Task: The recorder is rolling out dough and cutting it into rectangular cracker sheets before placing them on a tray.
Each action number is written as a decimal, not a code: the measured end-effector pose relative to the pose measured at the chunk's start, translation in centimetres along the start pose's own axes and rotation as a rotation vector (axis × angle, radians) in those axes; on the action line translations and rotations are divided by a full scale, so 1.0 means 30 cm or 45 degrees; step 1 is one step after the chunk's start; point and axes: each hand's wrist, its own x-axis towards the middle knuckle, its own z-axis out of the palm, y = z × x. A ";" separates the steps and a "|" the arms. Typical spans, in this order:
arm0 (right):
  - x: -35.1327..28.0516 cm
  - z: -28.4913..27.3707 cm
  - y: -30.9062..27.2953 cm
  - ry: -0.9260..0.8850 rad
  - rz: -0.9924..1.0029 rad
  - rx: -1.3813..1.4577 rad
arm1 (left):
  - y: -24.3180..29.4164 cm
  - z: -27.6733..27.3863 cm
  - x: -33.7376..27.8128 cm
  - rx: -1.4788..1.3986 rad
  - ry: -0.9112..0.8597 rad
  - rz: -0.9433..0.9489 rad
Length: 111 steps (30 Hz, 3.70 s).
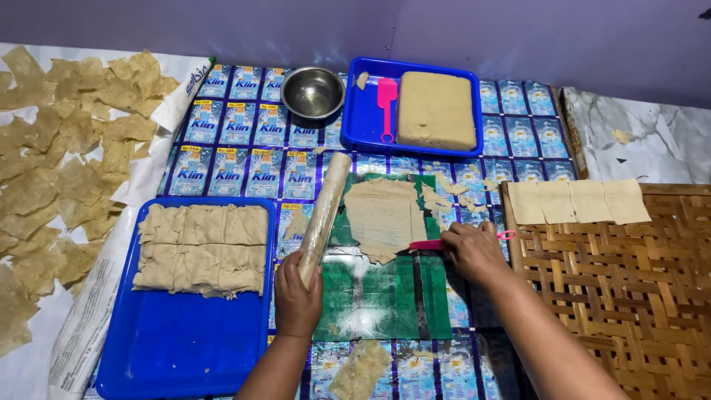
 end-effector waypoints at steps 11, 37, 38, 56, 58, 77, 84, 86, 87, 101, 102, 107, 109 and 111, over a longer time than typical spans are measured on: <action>0.047 0.038 -0.121 0.201 -0.137 0.059 | -0.003 0.006 -0.003 0.000 0.009 -0.017; -0.169 0.179 -0.447 -0.009 0.265 0.424 | -0.008 0.009 -0.005 -0.022 0.001 -0.054; -0.159 0.200 -0.461 -0.005 0.335 0.434 | -0.006 0.008 -0.005 -0.015 -0.001 -0.054; -0.032 0.165 -0.629 -0.111 0.446 0.646 | -0.008 0.008 -0.007 -0.024 -0.002 -0.052; -0.014 0.154 -0.632 -0.084 0.464 0.658 | -0.007 0.006 -0.005 -0.014 0.000 -0.050; 0.273 0.031 -0.584 -0.086 0.529 0.674 | -0.011 0.011 -0.002 -0.014 0.000 -0.071; 0.168 -0.181 -0.397 -0.414 0.582 0.425 | -0.013 0.010 -0.003 0.010 -0.017 -0.068; 0.086 -0.123 -0.257 -0.189 0.618 0.275 | -0.010 0.009 -0.001 0.002 -0.008 -0.060; 0.043 -0.093 -0.186 0.036 0.646 0.125 | -0.008 0.009 0.000 -0.005 0.002 -0.050; 0.099 0.035 0.044 0.370 0.304 -0.135 | -0.005 0.008 0.002 -0.001 0.007 -0.013; 0.104 0.030 0.047 0.374 0.267 -0.133 | -0.004 0.008 0.002 -0.001 0.010 -0.019; 0.095 -0.016 0.045 0.213 0.219 -0.130 | -0.013 0.015 -0.007 0.026 0.013 -0.033; 0.089 -0.024 0.042 0.142 0.232 -0.132 | -0.014 0.016 -0.003 0.020 0.020 -0.036; 0.078 -0.009 0.044 0.243 0.234 -0.112 | -0.017 0.019 -0.004 0.036 0.007 -0.033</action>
